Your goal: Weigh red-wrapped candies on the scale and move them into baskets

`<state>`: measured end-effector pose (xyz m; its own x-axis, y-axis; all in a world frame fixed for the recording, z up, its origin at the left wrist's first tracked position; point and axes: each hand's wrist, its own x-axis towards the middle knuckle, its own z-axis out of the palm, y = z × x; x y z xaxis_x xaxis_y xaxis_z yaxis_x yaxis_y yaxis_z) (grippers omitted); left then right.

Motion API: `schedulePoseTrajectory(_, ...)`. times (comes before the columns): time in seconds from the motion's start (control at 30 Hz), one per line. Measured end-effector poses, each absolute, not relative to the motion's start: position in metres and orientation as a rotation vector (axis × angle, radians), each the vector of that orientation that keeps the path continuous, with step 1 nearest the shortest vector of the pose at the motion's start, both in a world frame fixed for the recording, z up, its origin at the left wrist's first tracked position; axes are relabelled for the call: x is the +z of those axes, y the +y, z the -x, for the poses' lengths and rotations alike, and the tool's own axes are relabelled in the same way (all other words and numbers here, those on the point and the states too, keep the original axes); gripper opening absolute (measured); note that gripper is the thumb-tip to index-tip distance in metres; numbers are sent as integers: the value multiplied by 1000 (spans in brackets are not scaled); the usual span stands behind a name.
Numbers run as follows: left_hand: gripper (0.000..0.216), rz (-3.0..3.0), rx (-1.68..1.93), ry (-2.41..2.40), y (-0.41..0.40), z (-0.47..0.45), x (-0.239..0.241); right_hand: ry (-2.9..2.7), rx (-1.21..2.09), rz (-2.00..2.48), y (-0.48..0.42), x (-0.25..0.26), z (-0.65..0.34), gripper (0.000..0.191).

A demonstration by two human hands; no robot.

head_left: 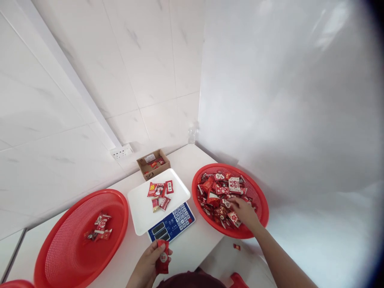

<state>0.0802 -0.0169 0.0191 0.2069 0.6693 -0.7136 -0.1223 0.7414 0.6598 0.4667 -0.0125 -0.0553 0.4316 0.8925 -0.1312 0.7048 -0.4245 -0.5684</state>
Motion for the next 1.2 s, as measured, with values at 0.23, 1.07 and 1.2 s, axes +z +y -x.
schedulePoseTrajectory(0.23,46,-523,582,1291,-21,-69,20,-1393,568,2259,40,-60,-475,45)
schedulePoseTrajectory(1.07,48,-497,685,1339,-8,-69,26,-1216,511,2246,105,-68,-518,41)
schedulePoseTrajectory(1.2,46,-514,679,1340,-11,-72,27,-1191,510,2216,96,-67,-514,33)
